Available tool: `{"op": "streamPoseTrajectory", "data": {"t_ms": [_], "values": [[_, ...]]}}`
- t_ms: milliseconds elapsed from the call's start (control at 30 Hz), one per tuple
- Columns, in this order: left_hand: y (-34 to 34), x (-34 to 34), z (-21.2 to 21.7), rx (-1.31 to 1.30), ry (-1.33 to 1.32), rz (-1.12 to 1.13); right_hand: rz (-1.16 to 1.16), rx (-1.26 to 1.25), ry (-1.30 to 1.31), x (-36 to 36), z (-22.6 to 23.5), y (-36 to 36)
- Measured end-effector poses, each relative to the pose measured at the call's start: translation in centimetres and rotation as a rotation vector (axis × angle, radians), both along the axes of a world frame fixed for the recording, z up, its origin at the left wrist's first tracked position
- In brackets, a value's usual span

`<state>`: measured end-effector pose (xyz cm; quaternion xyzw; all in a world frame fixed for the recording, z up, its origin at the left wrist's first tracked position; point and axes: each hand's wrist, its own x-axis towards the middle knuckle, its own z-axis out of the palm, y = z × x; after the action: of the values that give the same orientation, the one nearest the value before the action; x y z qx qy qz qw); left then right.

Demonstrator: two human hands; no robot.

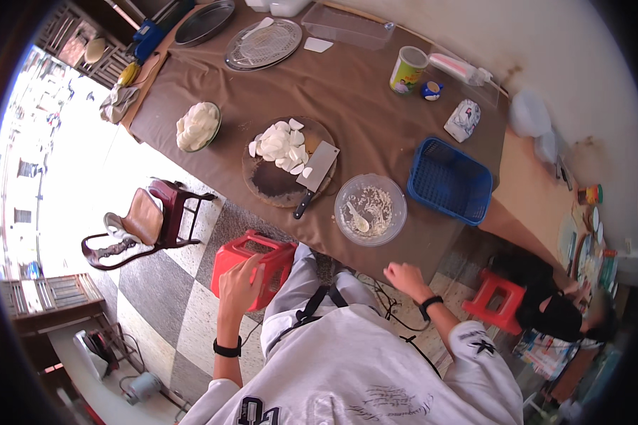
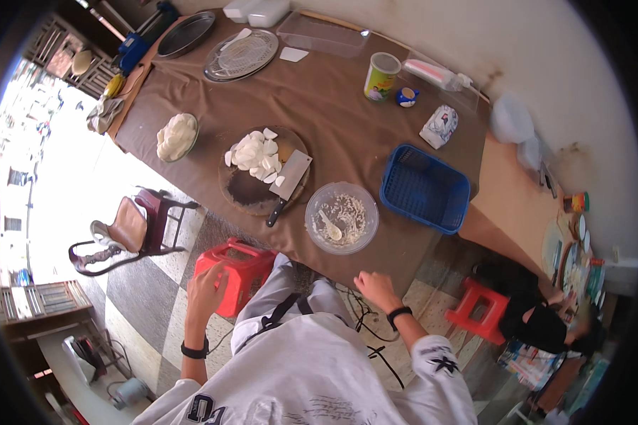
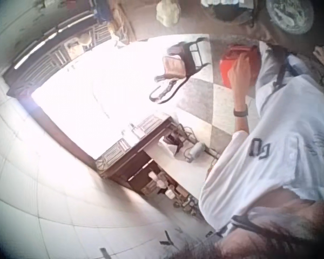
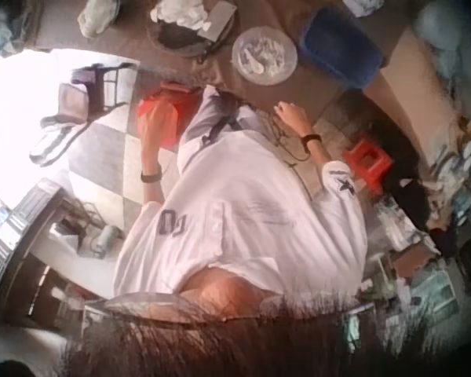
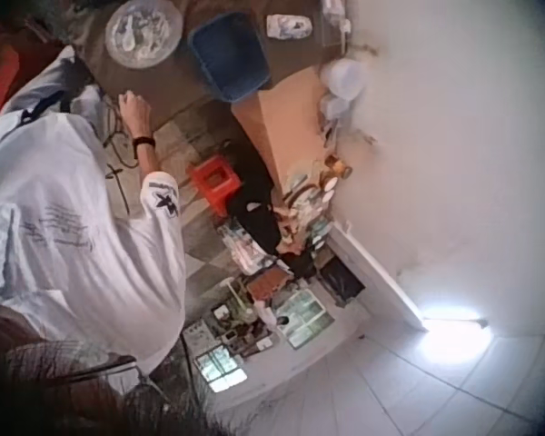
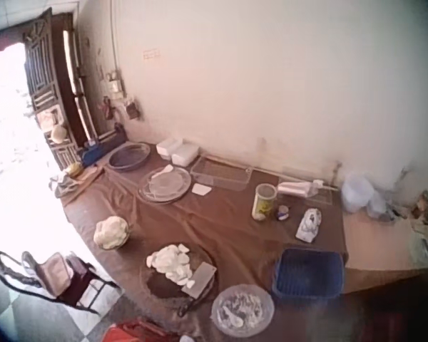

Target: The recorder uses a large knife to chop white round vegetables on a wooden cutting board.

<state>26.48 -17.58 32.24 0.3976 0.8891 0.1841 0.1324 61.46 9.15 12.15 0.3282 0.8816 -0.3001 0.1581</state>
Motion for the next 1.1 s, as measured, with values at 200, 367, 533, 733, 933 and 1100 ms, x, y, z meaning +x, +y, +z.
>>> {"op": "streamPoseTrajectory", "data": {"t_ms": [200,367,533,733,933,1100], "values": [[6.2,-6.5,-2.0,0.107,0.024,-0.361,0.303,-0.255,-0.439,7.6,-1.6,-14.0],[10.8,-9.6,-2.6,0.175,-0.107,-0.596,-0.751,-0.985,-0.180,12.8,-2.7,-30.7],[13.1,-11.0,-3.3,0.212,-0.064,-0.856,-0.921,-1.084,-0.125,3.0,-0.8,-39.2],[13.8,-12.1,-1.0,0.150,-0.044,-0.919,-1.110,-1.207,-0.033,7.6,3.5,-54.1],[12.6,-8.4,-0.8,0.097,0.052,-1.060,-1.313,-1.312,0.135,8.8,4.1,-67.5],[10.1,-4.6,0.7,0.064,0.092,-1.175,-1.646,-1.738,0.303,-3.8,1.5,-60.9]]}}
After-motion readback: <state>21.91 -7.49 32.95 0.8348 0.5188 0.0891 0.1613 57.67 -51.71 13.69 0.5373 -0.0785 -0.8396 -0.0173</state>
